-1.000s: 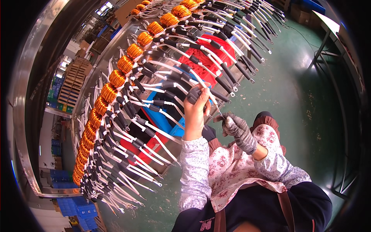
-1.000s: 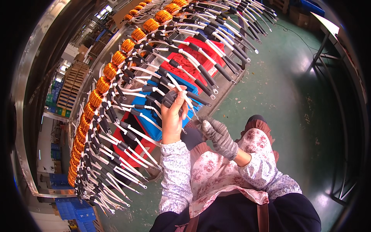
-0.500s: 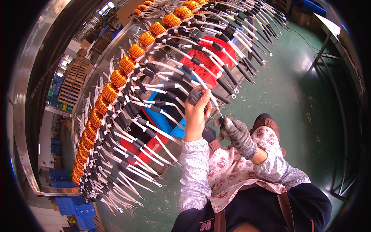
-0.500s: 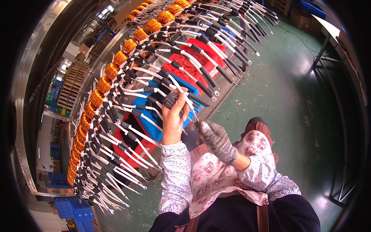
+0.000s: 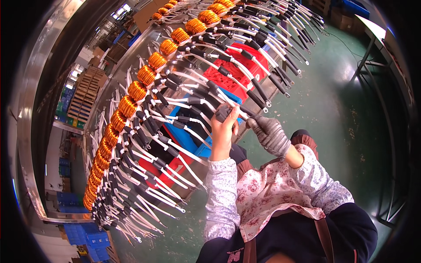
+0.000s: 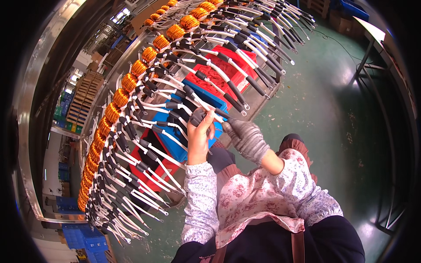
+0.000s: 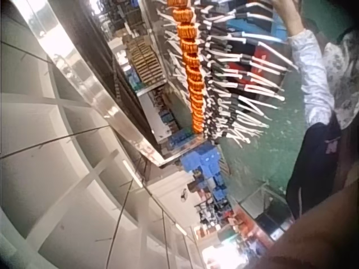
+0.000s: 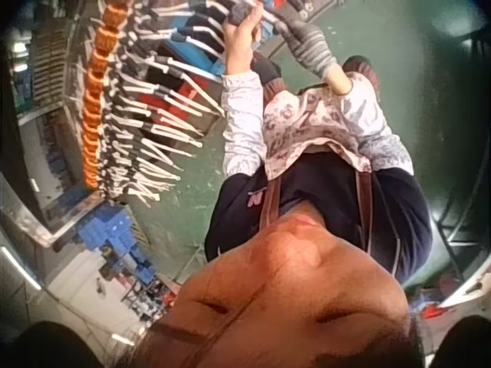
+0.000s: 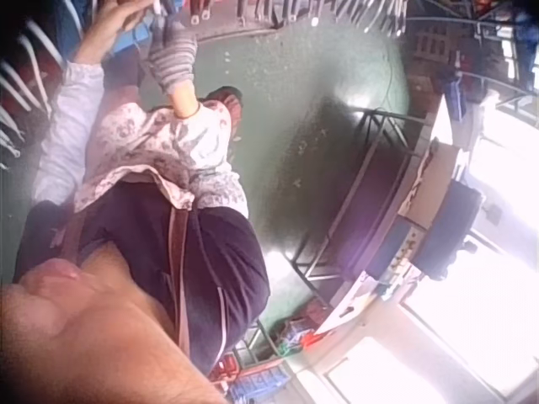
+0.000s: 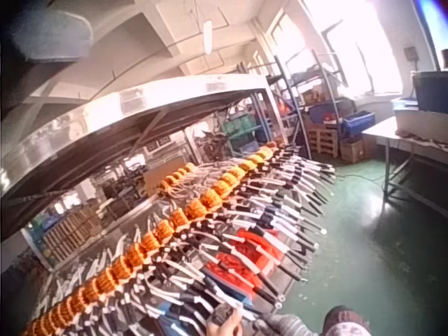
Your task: The person is assembling electrical components by sliding black heat shrink tubing onto white insulated wires. They pick up a wire from a rack of copper-wound coils, slide the tubing onto the wire, and then place the wire back into the rack. The process is repeated for multiple wires throughout the video.
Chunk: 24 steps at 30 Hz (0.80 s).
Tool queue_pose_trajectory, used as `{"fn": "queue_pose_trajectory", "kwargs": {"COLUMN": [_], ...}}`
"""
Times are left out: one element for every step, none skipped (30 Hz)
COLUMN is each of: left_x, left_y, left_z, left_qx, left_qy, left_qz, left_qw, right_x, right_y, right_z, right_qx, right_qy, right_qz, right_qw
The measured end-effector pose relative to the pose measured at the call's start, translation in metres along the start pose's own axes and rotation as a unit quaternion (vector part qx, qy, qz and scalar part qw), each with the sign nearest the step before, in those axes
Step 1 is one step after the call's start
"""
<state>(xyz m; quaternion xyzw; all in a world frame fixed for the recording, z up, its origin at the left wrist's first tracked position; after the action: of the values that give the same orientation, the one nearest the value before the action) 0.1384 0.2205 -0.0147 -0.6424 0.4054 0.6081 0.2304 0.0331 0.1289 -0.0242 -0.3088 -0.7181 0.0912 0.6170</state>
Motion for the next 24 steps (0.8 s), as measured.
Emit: {"fn": "queue_pose_trajectory", "kwargs": {"left_x": [-0.002, -0.003, -0.006, -0.007, -0.008, -0.008, -0.009, -0.011, -0.006, -0.007, -0.006, -0.006, -0.007, -0.007, -0.008, -0.009, -0.012, -0.015, -0.018, -0.020, -0.019, -0.020, -0.020, -0.021], "left_y": [0.000, 0.003, 0.006, 0.007, 0.006, 0.007, 0.010, 0.010, 0.006, 0.006, 0.006, 0.006, 0.006, 0.007, 0.008, 0.010, 0.012, 0.015, 0.018, 0.019, 0.016, 0.015, 0.014, 0.013], "left_z": [0.000, 0.000, -0.001, -0.002, -0.004, -0.003, -0.002, -0.001, 0.000, 0.000, 0.000, 0.000, -0.001, -0.002, -0.004, -0.005, -0.007, -0.007, -0.006, -0.006, -0.005, -0.005, -0.004, -0.003], "left_qx": [0.000, 0.004, 0.009, 0.013, 0.010, 0.004, -0.001, -0.006, 0.004, 0.012, 0.017, 0.022, 0.025, 0.027, 0.029, 0.031, 0.033, 0.035, 0.037, 0.038, 0.040, 0.035, 0.030, 0.024], "left_qy": [0.001, -0.001, -0.002, -0.003, 0.005, 0.004, 0.003, 0.003, -0.018, -0.012, -0.005, 0.002, 0.001, 0.008, 0.015, 0.022, 0.031, 0.023, 0.015, 0.008, 0.007, 0.012, 0.017, 0.021], "left_qz": [0.006, 0.011, 0.017, 0.022, 0.016, 0.019, 0.022, 0.025, 0.025, 0.034, 0.046, 0.059, 0.053, 0.055, 0.057, 0.059, 0.054, 0.050, 0.046, 0.042, 0.030, 0.027, 0.025, 0.023], "left_qw": [1.000, 1.000, 1.000, 1.000, 1.000, 1.000, 1.000, 1.000, 1.000, 0.999, 0.999, 0.998, 0.998, 0.998, 0.998, 0.998, 0.998, 0.998, 0.998, 0.998, 0.999, 0.999, 0.999, 0.999], "right_x": [-0.012, -0.016, -0.010, 0.004, 0.007, 0.006, 0.005, 0.005, -0.004, -0.006, -0.009, -0.010, -0.017, -0.017, -0.017, -0.015, -0.006, -0.004, -0.003, 0.002, 0.009, 0.007, 0.006, 0.007], "right_y": [0.014, 0.030, 0.046, 0.057, 0.062, 0.061, 0.060, 0.059, 0.057, 0.055, 0.052, 0.051, 0.054, 0.056, 0.058, 0.058, 0.057, 0.055, 0.053, 0.051, 0.043, 0.038, 0.033, 0.027], "right_z": [-0.003, -0.002, 0.001, 0.004, 0.001, 0.000, -0.001, -0.002, 0.000, 0.006, 0.013, 0.018, 0.020, 0.018, 0.014, 0.009, 0.005, 0.002, 0.000, -0.003, -0.006, -0.009, -0.011, -0.013], "right_qx": [0.063, 0.126, 0.178, 0.217, 0.204, 0.199, 0.193, 0.188, 0.167, 0.184, 0.202, 0.220, 0.193, 0.191, 0.189, 0.186, 0.200, 0.183, 0.166, 0.150, 0.106, 0.094, 0.080, 0.066], "right_qy": [0.032, 0.063, 0.091, 0.112, 0.135, 0.123, 0.111, 0.099, 0.098, 0.094, 0.093, 0.091, 0.106, 0.094, 0.081, 0.068, 0.050, 0.053, 0.056, 0.059, 0.050, 0.031, 0.013, -0.005], "right_qz": [-0.258, -0.493, -0.694, -0.845, -0.902, -0.894, -0.886, -0.877, -0.816, -0.782, -0.744, -0.702, -0.707, -0.725, -0.743, -0.760, -0.782, -0.782, -0.783, -0.782, -0.744, -0.678, -0.604, -0.525], "right_qw": [0.964, 0.858, 0.692, 0.476, 0.357, 0.382, 0.406, 0.431, 0.544, 0.588, 0.630, 0.671, 0.672, 0.655, 0.637, 0.619, 0.588, 0.593, 0.597, 0.602, 0.658, 0.729, 0.793, 0.848]}}
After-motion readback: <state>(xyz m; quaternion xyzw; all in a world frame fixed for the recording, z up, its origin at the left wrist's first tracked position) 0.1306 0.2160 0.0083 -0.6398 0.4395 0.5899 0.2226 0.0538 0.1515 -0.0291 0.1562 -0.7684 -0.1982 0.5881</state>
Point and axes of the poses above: each hand's wrist, its own z-axis away from the middle knuckle, its own y-axis out of the palm, x = y × z, the point moved 8 cm from there along -z, towards the middle knuckle, and after that the axes turned 15 degrees about x, right-handed, at the moved point
